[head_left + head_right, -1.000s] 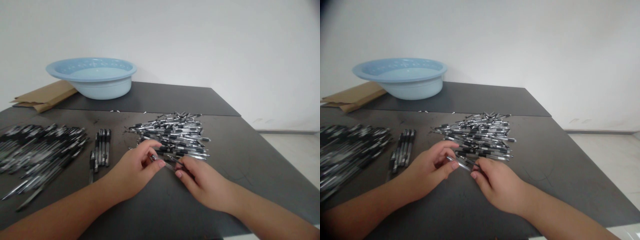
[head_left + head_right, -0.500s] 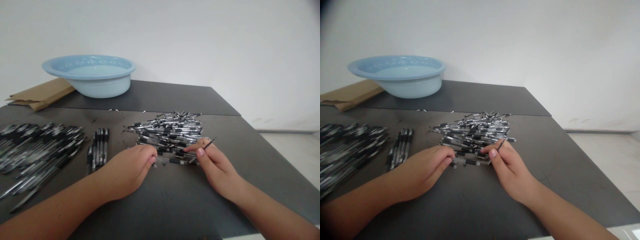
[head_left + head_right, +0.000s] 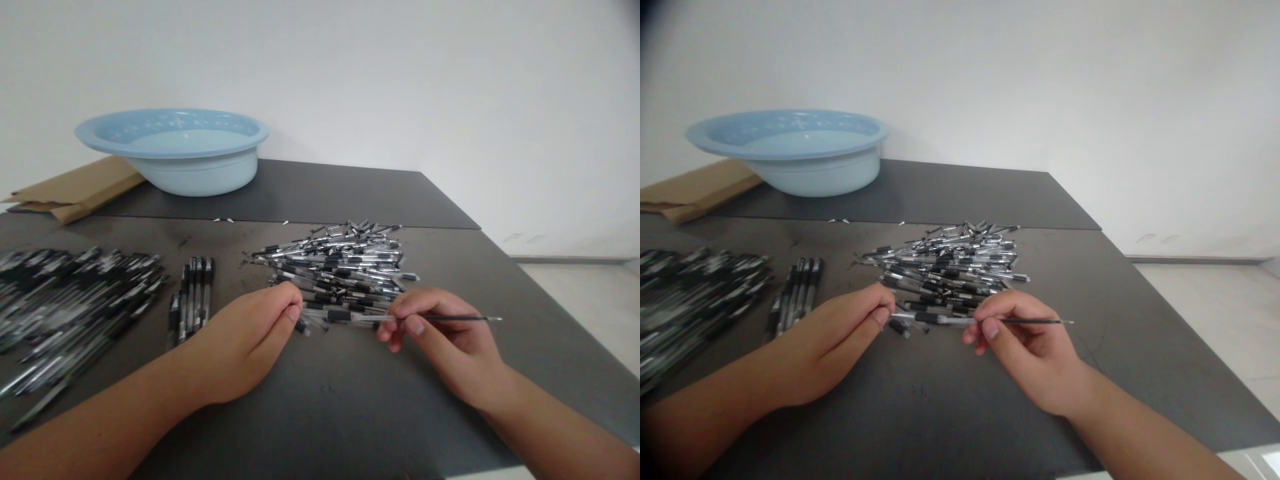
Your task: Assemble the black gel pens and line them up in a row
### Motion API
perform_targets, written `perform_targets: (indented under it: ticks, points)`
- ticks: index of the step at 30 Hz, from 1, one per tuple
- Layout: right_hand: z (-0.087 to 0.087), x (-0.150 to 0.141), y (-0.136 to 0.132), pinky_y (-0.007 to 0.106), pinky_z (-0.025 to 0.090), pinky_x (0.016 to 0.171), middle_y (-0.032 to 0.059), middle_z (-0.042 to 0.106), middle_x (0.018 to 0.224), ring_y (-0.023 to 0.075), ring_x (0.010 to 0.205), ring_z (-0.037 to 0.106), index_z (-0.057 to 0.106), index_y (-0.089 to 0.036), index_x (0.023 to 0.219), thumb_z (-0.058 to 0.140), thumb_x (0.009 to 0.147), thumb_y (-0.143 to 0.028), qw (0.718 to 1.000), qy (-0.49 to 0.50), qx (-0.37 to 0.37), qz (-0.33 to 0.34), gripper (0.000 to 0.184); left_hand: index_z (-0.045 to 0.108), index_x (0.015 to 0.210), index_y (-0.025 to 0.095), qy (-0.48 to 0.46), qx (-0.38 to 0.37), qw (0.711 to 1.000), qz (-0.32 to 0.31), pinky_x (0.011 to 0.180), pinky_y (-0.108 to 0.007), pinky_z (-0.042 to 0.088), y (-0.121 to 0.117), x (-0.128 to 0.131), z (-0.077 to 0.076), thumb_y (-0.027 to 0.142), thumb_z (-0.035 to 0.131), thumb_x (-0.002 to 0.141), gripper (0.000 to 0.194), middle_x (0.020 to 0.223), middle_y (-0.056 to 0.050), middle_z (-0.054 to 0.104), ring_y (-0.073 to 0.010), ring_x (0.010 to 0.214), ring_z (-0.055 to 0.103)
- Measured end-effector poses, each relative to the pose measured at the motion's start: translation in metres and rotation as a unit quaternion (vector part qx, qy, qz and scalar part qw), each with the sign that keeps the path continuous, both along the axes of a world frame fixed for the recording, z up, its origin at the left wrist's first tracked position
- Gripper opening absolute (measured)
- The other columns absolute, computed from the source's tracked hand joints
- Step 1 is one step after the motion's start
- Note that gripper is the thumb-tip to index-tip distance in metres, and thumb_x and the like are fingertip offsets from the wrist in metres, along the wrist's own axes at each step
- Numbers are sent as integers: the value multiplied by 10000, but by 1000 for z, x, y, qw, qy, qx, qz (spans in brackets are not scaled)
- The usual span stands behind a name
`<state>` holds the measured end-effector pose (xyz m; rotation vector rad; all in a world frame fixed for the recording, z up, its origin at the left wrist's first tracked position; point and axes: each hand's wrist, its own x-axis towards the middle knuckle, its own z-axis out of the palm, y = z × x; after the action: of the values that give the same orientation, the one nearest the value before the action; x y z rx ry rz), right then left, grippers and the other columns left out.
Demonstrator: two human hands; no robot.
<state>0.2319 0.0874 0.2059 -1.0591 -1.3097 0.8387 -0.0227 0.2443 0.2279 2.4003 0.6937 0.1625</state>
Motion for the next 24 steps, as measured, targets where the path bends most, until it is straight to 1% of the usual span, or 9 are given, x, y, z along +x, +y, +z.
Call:
perform_targets:
  ticks: [6,13,24]
  points:
    - [2,0,-1,288,655,691,61,794,963,181,867,776,733,-271,1131,616,1056,-190,1000,-2,6,5,161,538,927,222,-10,-11,1000,0,702,-333,398,-1,-2,1,378,327,1085,306,834,-4,632,-192,762,590]
    - [4,2,-3,302,663,680,79,797,960,195,850,779,736,-253,1101,634,1047,-206,1000,-10,-3,-7,125,537,922,227,2,-24,1000,3,693,-336,400,-1,-1,2,396,325,1088,318,836,-5,632,-197,763,588]
    - [7,1,-2,293,669,698,68,797,963,178,841,779,744,-264,1117,634,1043,-182,1000,-22,1,7,156,533,940,232,0,-61,998,15,706,-333,426,-2,0,1,434,304,1096,344,829,-1,630,-196,769,597]
